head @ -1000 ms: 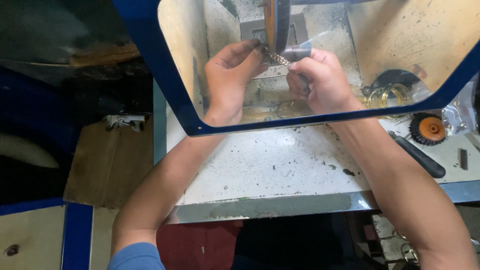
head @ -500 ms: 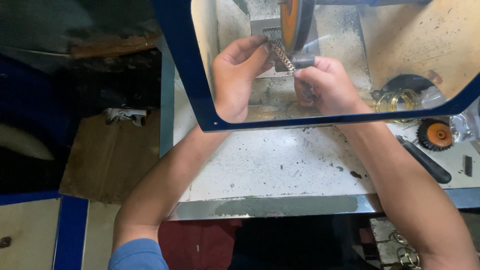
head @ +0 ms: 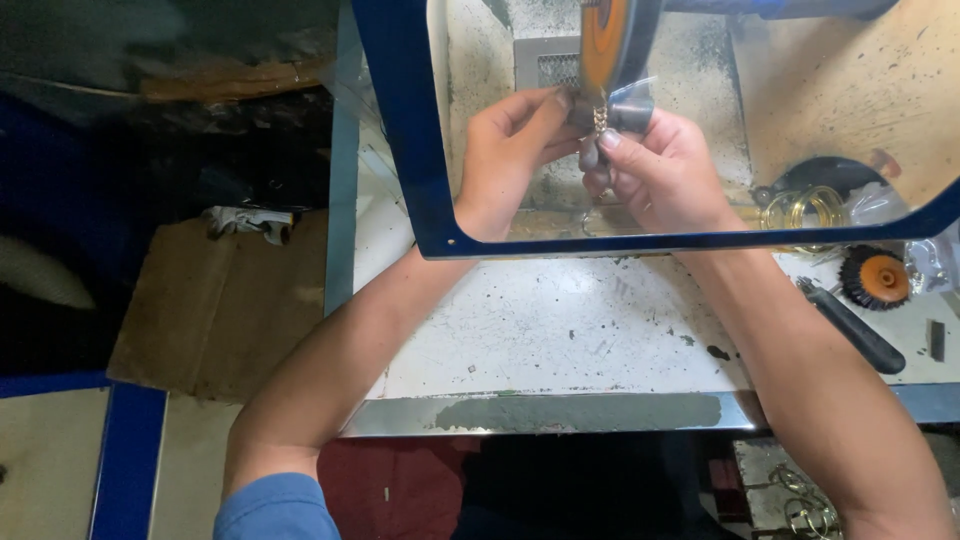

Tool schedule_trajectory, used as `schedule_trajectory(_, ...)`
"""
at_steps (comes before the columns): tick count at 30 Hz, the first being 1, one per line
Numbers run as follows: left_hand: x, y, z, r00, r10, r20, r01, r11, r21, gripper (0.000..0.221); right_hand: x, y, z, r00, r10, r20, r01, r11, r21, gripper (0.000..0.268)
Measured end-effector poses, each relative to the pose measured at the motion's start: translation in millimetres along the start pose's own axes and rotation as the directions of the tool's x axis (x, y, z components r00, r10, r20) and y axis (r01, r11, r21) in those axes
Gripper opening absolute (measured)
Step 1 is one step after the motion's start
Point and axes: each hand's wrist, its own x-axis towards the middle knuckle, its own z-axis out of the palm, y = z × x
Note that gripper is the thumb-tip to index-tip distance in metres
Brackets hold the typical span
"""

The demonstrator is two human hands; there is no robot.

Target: Polishing a gold chain and other jewelry items using a bench-top polishing machine.

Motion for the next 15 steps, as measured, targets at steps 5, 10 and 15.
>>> schedule_trajectory(5, -0.2, -4.9, -3.4, 0.998, 0.042, 0.037, -0.045, 0.994, 0.097, 0.036, 0.7, 1.7, 0.6, 1.0, -0.015, -0.002, 0.015, 1.0, -0.012, 0.023)
schedule_trajectory(10, -0.2, -5.7, -6.3, 0.998, 0.043, 0.055, -0.046, 0.997, 0.06, 0.04, -0.6, 3.1, 2.7, 0.998, -0.048, 0.029, 0.048, 0.999, -0.006, 0.035)
schedule_trajectory(15, -0.2, -7.7, -7.7, 0.989, 0.102, 0.104, -0.106, 0.994, 0.037, 0.032, -1.8, 0.2, 5.9, 0.996, -0.065, 0.06, 0.066, 0.998, -0.016, 0.045)
